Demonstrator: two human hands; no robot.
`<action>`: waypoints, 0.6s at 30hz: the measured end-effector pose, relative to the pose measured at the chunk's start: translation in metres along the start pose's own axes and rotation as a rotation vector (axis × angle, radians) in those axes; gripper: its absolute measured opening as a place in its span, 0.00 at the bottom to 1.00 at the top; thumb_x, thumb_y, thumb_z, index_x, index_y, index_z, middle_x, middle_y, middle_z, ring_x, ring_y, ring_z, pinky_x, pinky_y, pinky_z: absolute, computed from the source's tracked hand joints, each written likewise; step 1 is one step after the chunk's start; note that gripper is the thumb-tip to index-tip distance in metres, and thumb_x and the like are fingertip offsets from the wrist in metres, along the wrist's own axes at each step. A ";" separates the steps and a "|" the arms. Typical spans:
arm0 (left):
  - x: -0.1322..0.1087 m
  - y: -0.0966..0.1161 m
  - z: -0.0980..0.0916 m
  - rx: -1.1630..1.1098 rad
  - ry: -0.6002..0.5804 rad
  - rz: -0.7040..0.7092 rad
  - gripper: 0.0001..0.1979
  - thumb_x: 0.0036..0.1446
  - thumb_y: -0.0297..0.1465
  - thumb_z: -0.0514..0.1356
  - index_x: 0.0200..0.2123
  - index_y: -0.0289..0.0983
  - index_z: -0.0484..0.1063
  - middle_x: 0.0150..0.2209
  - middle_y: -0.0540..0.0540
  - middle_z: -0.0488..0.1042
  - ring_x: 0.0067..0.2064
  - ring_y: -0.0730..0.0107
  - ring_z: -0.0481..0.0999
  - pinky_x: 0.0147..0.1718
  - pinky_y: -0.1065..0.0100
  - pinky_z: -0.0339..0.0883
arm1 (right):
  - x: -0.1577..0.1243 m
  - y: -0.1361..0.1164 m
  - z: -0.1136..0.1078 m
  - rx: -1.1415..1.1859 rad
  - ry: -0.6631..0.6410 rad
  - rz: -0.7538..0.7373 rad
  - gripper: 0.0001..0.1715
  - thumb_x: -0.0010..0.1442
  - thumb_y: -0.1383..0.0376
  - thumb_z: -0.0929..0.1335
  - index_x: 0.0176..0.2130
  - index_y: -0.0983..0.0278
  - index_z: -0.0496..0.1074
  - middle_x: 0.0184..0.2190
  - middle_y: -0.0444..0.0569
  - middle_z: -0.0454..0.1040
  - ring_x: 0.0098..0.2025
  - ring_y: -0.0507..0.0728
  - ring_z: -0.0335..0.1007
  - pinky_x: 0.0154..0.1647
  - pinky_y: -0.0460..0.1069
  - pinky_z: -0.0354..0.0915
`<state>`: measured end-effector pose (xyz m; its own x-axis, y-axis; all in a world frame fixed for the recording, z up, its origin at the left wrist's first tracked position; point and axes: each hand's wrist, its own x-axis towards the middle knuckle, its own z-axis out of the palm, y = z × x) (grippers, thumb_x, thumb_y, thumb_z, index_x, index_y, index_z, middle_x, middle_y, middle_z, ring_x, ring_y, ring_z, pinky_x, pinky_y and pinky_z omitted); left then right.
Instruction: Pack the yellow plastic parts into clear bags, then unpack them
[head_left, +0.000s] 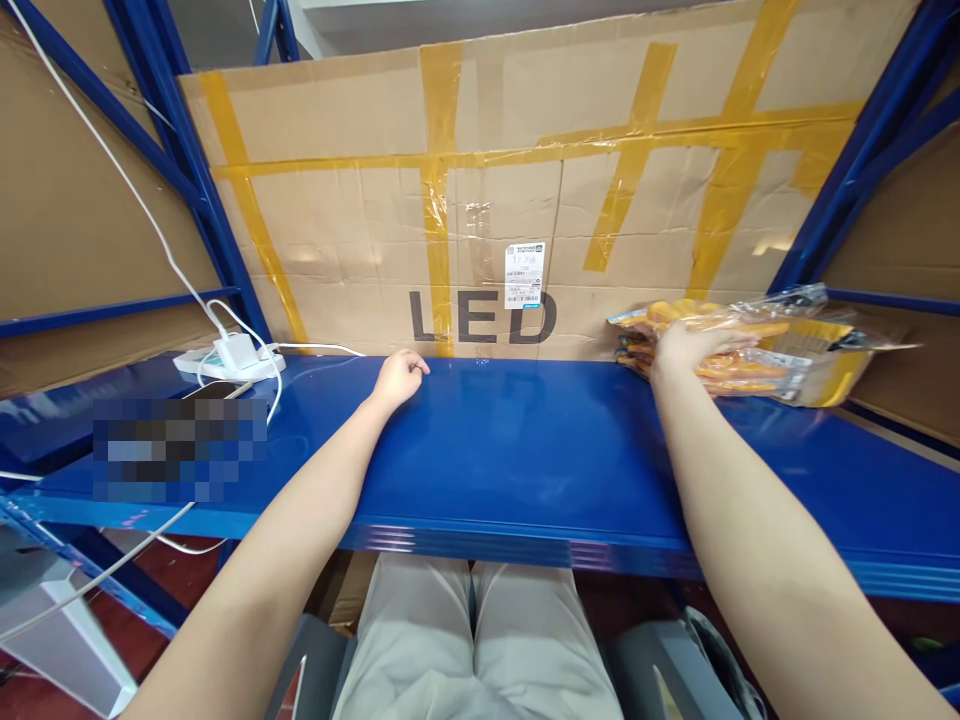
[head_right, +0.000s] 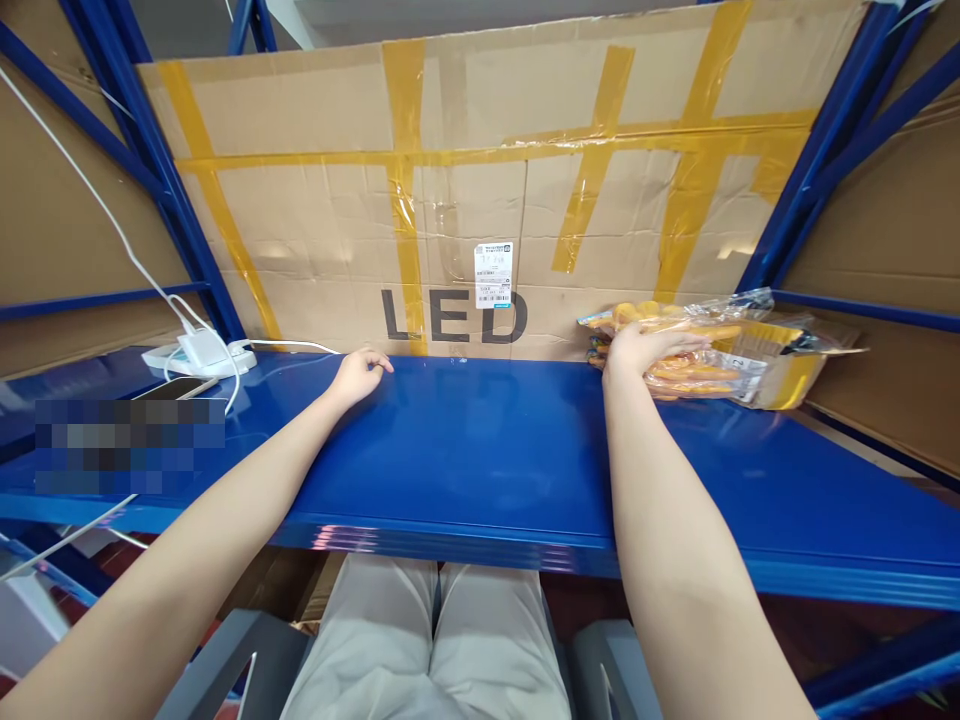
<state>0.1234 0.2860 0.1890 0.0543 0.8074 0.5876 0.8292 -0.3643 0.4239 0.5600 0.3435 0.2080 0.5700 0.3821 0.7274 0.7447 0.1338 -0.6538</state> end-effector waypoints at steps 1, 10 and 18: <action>0.000 0.000 0.000 0.002 -0.003 0.001 0.16 0.47 0.21 0.49 0.24 0.38 0.76 0.36 0.47 0.77 0.42 0.64 0.75 0.49 0.63 0.68 | -0.002 -0.005 -0.003 0.051 0.059 0.239 0.45 0.57 0.75 0.54 0.65 0.80 0.22 0.65 0.73 0.16 0.69 0.67 0.15 0.62 0.68 0.19; 0.000 0.001 -0.001 0.021 -0.046 -0.014 0.16 0.47 0.21 0.49 0.25 0.38 0.77 0.36 0.47 0.78 0.43 0.64 0.75 0.49 0.64 0.68 | -0.042 -0.060 -0.047 -0.056 0.111 0.097 0.50 0.53 0.71 0.62 0.66 0.82 0.35 0.68 0.72 0.29 0.70 0.67 0.18 0.64 0.66 0.21; -0.002 0.005 0.001 0.155 -0.152 0.002 0.17 0.51 0.24 0.51 0.35 0.38 0.79 0.40 0.45 0.78 0.41 0.63 0.76 0.47 0.65 0.69 | -0.074 -0.075 -0.015 -0.106 -0.498 -0.600 0.32 0.57 0.73 0.58 0.62 0.69 0.56 0.66 0.61 0.51 0.68 0.64 0.43 0.64 0.69 0.42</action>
<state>0.1276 0.2829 0.1891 0.1294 0.8718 0.4725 0.9042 -0.2993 0.3047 0.4675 0.2918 0.2065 -0.1446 0.6402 0.7545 0.9192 0.3691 -0.1371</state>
